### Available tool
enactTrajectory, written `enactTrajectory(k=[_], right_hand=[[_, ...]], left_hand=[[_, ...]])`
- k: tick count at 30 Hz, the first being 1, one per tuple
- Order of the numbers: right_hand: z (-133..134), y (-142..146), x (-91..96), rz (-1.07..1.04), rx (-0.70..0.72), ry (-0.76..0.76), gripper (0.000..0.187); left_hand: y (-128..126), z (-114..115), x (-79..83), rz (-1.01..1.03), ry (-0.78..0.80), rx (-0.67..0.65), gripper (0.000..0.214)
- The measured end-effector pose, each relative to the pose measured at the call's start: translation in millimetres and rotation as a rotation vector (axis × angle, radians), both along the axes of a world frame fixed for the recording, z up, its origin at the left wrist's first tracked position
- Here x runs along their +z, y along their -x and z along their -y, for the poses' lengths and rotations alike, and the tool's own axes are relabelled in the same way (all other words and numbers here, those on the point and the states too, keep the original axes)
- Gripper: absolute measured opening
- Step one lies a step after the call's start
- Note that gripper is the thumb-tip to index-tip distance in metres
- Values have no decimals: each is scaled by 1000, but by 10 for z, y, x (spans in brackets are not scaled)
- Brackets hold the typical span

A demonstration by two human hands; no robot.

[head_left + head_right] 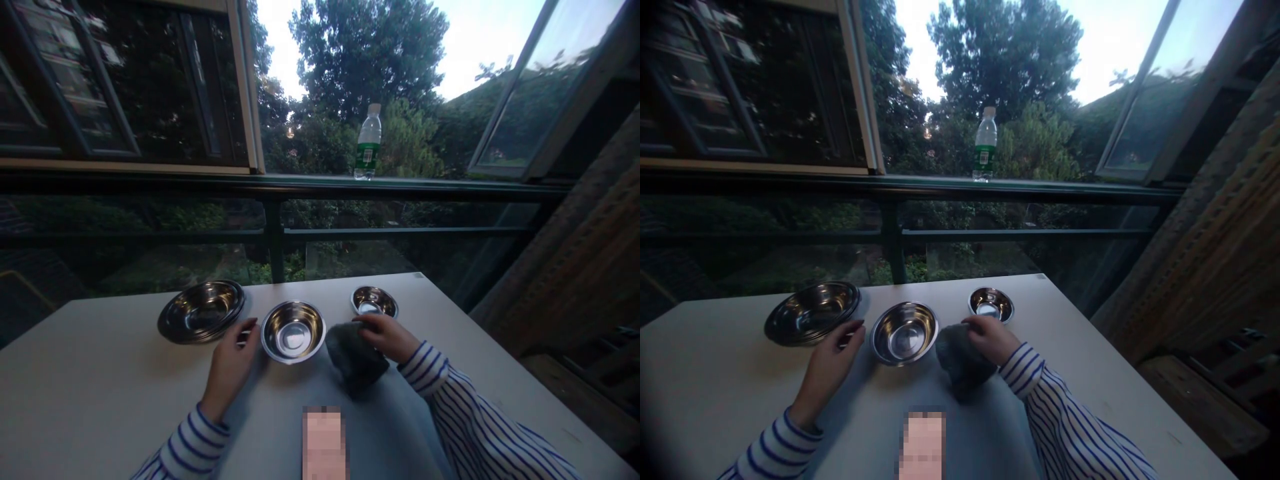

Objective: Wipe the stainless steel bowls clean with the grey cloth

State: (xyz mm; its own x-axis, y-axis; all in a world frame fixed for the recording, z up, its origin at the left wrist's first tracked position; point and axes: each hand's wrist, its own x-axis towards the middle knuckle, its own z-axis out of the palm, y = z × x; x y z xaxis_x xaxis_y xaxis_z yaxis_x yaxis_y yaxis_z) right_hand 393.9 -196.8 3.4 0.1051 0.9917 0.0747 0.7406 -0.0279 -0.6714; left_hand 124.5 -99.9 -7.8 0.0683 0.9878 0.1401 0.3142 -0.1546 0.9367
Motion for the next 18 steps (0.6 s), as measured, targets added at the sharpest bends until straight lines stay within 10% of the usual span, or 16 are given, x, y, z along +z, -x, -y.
enactTrajectory(k=[7, 12, 18], right_hand=[[74, 79, 507, -200, 34, -232, 27], [97, 160, 512, -362, 31, -320, 28], [233, 221, 386, -235, 108, -507, 20]], left_hand=[[-465, 287, 144, 279, 289, -418, 51], [-656, 366, 137, 506, 329, -737, 43], [-563, 378, 177, 527, 435, -586, 30]])
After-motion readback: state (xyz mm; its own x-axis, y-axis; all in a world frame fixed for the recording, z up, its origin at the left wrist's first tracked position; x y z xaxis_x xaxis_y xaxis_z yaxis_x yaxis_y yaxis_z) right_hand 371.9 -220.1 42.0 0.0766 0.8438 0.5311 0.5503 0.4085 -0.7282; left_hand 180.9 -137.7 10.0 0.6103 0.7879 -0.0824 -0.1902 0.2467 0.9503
